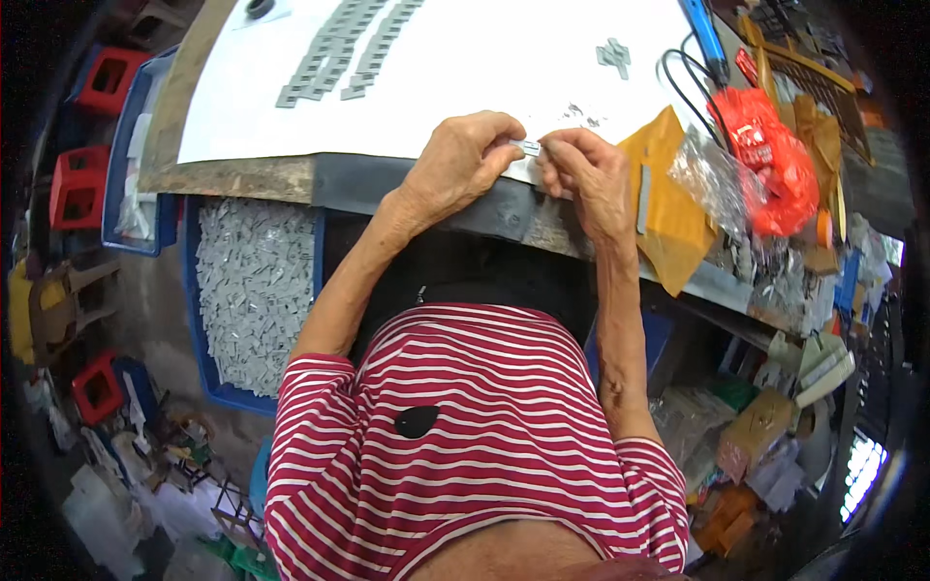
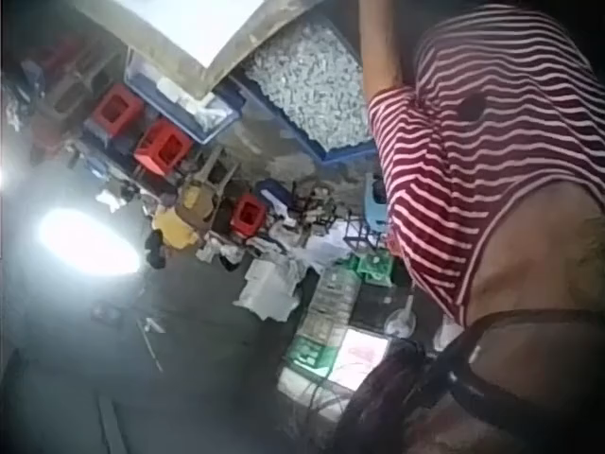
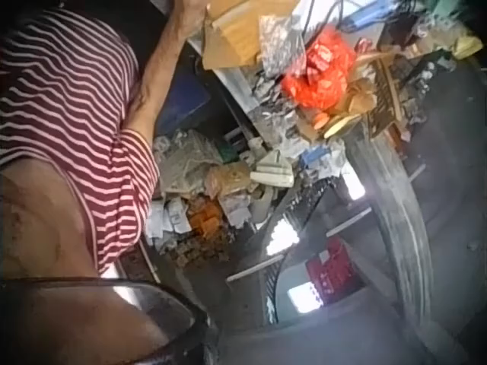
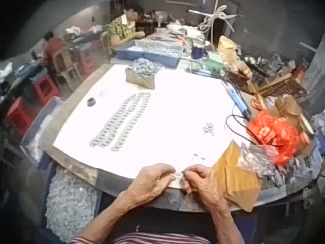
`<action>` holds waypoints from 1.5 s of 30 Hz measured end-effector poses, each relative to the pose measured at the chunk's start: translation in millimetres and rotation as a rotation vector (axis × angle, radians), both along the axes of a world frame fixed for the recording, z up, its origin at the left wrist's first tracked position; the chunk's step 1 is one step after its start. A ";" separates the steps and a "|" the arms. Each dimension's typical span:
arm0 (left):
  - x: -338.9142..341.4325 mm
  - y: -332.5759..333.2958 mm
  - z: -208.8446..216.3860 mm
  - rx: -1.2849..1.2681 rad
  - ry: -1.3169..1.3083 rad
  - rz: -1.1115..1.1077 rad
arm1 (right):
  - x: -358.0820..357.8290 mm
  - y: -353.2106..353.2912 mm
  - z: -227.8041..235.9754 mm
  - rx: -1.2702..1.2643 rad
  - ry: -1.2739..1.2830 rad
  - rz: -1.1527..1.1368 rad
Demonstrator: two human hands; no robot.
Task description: Assembling small electronic or hardware components by inserting metal pins into plastic bases.
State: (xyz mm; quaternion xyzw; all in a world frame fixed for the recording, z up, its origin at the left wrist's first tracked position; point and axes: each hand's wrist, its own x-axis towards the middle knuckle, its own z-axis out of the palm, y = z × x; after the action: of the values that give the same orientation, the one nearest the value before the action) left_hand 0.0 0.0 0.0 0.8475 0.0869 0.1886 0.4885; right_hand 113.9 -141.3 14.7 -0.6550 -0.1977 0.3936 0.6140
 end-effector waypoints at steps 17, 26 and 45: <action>-48.5 77.5 -18.6 0.476 0.001 0.391 | -20.1 -41.7 20.1 0.014 -0.146 -0.063; -75.7 91.4 -21.8 0.443 0.023 0.495 | -26.8 -54.0 20.6 -0.062 -0.198 -0.056; -61.0 104.4 -27.0 0.684 0.058 0.539 | -15.2 -92.0 42.1 -0.161 -0.312 -0.101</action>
State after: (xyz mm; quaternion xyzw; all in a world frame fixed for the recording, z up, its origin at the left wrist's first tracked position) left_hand -61.0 104.4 -27.0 0.9124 0.2512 0.3036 0.1104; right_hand 98.7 -233.3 56.8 -0.7642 -0.2254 0.2704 0.5405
